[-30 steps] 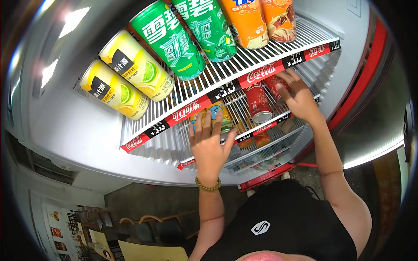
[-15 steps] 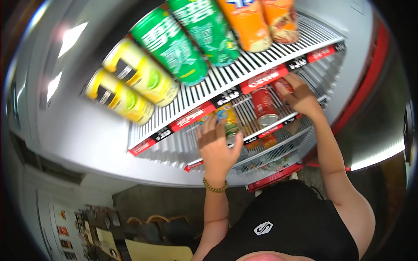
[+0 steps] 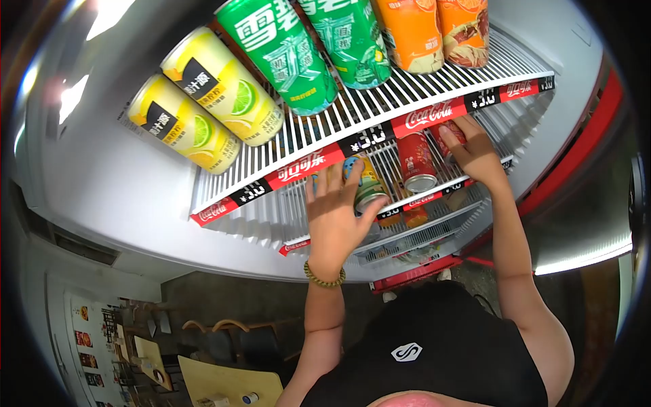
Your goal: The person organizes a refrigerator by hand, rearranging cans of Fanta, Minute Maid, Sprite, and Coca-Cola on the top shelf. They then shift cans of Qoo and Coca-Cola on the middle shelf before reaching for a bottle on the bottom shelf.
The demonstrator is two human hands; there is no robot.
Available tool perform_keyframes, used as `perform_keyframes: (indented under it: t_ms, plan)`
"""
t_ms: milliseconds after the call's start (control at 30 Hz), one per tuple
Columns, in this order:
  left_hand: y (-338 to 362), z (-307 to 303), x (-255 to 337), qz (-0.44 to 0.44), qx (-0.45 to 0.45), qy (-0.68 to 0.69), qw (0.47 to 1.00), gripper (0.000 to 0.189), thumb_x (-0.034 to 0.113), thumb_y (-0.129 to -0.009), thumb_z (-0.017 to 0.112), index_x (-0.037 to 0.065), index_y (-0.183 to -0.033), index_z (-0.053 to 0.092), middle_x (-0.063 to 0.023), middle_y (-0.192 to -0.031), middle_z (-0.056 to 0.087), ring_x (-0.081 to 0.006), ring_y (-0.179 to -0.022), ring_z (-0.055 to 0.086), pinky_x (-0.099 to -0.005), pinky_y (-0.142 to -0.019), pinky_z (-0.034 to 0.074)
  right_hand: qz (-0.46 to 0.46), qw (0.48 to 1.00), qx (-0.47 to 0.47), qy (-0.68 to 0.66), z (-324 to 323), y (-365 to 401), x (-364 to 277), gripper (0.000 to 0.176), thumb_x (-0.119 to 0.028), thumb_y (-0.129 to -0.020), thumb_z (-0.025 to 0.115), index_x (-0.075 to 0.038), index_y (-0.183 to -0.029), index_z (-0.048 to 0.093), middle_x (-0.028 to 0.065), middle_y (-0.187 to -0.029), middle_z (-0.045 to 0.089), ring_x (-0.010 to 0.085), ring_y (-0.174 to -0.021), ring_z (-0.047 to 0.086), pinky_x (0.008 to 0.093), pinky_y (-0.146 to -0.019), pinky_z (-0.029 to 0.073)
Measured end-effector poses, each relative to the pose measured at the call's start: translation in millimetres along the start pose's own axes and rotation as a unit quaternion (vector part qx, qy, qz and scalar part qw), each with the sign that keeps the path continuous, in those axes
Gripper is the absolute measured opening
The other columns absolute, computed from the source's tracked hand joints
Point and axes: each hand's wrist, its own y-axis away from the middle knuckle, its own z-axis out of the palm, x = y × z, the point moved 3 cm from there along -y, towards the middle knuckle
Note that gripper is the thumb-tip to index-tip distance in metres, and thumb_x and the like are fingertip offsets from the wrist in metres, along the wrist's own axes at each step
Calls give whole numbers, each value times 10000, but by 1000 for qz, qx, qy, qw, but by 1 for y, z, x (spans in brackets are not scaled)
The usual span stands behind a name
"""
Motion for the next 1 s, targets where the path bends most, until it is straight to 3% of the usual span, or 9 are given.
perform_keyframes:
  t_ms: [67,433,500,567,633,700,733,800,1000]
  plan:
    - [6,5,-9,-7,1,5,1000,624,408,-894,778,101,-1419,636,-192,-1455,600,-475,-1386,495,-579,-1127,390,-11,1000,7,13,1,0,4,464,-339,-1029,625,-28,-1372,622,235,-1481,567,424,-1344,556,437,-1140,436]
    - [15,16,-31,-33,49,57,997,581,402,-894,802,91,-1370,684,-208,-1422,620,-495,-1404,478,-554,-1117,437,-40,998,39,0,5,-2,1,448,-314,-1012,654,-4,-1336,642,246,-1445,592,426,-1341,560,436,-1132,439]
    - [15,15,-30,-31,57,67,996,555,373,-892,809,81,-1351,697,-213,-1429,612,-494,-1410,474,-550,-1127,431,-42,996,67,30,5,3,-3,439,-328,-1020,649,-19,-1332,656,238,-1457,589,432,-1373,534,458,-1151,418]
    - [18,15,-31,-30,64,78,994,509,340,-895,809,65,-1314,719,-214,-1429,613,-490,-1414,473,-547,-1130,429,-105,981,157,40,2,16,-20,415,-332,-1027,643,-32,-1311,677,232,-1473,580,422,-1397,518,481,-1161,406]
    - [18,12,-29,-31,59,79,995,468,281,-884,817,56,-1286,734,-207,-1429,615,-484,-1412,477,-540,-1129,431,-98,986,136,-23,8,26,-45,449,-390,-1000,667,-42,-1282,701,230,-1464,588,421,-1410,501,505,-1167,393]
    - [22,13,-30,-32,61,85,994,469,241,-864,832,58,-1285,736,-192,-1429,620,-472,-1411,482,-531,-1125,436,-134,970,54,194,23,37,-62,533,-463,-943,709,-43,-1273,713,205,-1451,607,438,-1434,456,512,-1178,375]
    - [24,15,-30,-28,55,84,995,469,241,-864,832,58,-1285,736,-192,-1429,620,-472,-1411,482,-531,-1125,436,-134,976,49,166,27,35,-59,606,-511,-890,736,-58,-1291,710,177,-1420,638,452,-1442,430,533,-1182,355]
    - [24,17,-32,-22,60,86,994,492,338,-868,832,90,-1281,733,-176,-1438,597,-476,-1413,464,-553,-1106,445,-137,980,36,142,29,32,-53,599,-502,-889,739,-60,-1292,709,167,-1408,648,450,-1441,431,540,-1179,353]
    - [16,16,-23,3,45,98,994,474,252,-855,838,91,-1288,735,-175,-1415,618,-473,-1399,489,-538,-1109,448,-204,967,36,146,43,36,-55,621,-509,-918,696,-90,-1374,651,133,-1416,637,395,-1443,419,563,-1186,316]
